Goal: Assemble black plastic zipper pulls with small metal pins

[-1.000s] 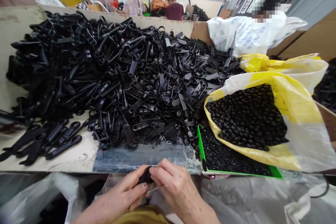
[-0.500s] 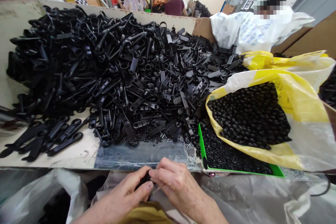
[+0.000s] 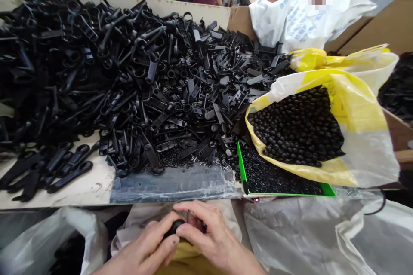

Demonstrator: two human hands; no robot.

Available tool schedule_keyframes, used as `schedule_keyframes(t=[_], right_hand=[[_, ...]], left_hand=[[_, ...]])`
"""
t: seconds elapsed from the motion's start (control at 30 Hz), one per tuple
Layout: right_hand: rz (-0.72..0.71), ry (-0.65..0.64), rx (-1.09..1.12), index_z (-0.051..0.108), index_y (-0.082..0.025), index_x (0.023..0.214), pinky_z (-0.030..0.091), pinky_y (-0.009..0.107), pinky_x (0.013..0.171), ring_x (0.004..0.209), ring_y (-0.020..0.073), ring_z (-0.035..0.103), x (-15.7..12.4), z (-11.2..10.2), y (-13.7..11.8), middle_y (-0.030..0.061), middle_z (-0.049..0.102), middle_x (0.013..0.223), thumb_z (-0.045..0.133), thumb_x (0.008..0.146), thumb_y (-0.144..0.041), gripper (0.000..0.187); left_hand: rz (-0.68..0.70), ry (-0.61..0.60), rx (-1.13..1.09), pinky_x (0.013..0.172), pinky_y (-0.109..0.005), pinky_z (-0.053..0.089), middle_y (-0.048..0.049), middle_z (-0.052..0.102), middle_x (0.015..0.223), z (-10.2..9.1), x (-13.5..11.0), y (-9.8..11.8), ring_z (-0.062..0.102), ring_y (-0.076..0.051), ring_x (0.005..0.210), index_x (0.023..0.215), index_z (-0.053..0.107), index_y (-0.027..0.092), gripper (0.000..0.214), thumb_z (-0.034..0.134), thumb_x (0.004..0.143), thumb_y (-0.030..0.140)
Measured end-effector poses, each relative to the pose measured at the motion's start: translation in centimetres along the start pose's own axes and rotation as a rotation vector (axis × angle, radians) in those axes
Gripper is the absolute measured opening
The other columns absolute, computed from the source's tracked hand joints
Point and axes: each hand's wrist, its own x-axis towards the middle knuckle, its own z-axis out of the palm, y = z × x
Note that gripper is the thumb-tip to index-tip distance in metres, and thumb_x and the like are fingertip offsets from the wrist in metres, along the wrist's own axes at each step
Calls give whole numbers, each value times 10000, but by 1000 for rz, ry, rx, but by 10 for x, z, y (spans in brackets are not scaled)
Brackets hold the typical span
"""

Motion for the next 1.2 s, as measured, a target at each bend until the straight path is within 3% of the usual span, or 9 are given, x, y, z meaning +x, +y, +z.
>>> schedule_keyframes(t=[0.17,0.27,0.4,0.5,0.6,0.7,0.9,1.07,1.2], right_hand=[[112,198,264,677,-254,1316,466,277,656,710,167,578,9,16,-1,14,668,822,601,984,-553,454],[156,281,327,759,-206,1148,491,285,665,707,175,606,21,22,-6,40,712,826,682,915,-589,455],[26,254,196,815,-221,1044,515,298,719,787,197,661,36,16,-17,61,757,899,683,943,-484,311],[-123,217,133,818,-241,1057,527,301,782,878,201,688,43,8,-21,61,747,952,643,991,-414,255],[-121,168,143,816,-232,1051,533,289,727,808,187,677,47,5,-19,55,721,899,612,1011,-445,298],[-72,161,119,815,-234,1058,528,289,703,763,185,654,48,7,-15,43,707,837,599,1011,-493,341],[-52,151,99,810,-233,1059,509,291,711,754,182,653,48,7,-14,36,720,829,601,1010,-473,323],[-76,169,85,805,-223,1038,482,289,687,721,176,614,49,8,-13,23,684,769,614,996,-458,306],[-82,123,76,798,-227,1026,479,278,661,715,170,612,45,8,-15,19,656,790,611,994,-474,311]], left_hand=[[134,188,442,814,-379,624,-95,760,1138,5,11,-6,753,-261,965,1391,504,243,471,382,957,105],[111,306,525,847,-466,612,-124,756,1166,1,14,-5,747,-298,1004,1465,408,213,588,395,898,53],[-214,246,-12,955,-416,545,-91,723,1218,-7,14,5,681,-272,1145,1290,538,248,381,537,909,237],[-363,51,-499,764,-314,531,-16,686,796,-11,16,14,669,-196,779,1240,560,193,387,571,914,401],[-453,-53,-795,529,-247,400,83,532,593,-11,17,16,453,-105,465,1460,380,127,761,615,882,563],[-520,-49,-918,452,-216,267,97,527,610,-12,16,18,348,-68,423,1554,208,124,1052,710,789,645],[-560,-29,-958,488,-207,275,89,550,620,-19,15,26,292,-53,443,1578,166,129,1094,741,794,631],[-534,56,-950,493,-204,221,89,512,600,-11,12,18,287,-57,476,1560,290,131,997,755,818,608],[-582,172,-1027,495,-199,250,44,560,716,4,0,1,413,-76,550,1527,401,188,962,824,768,600]])
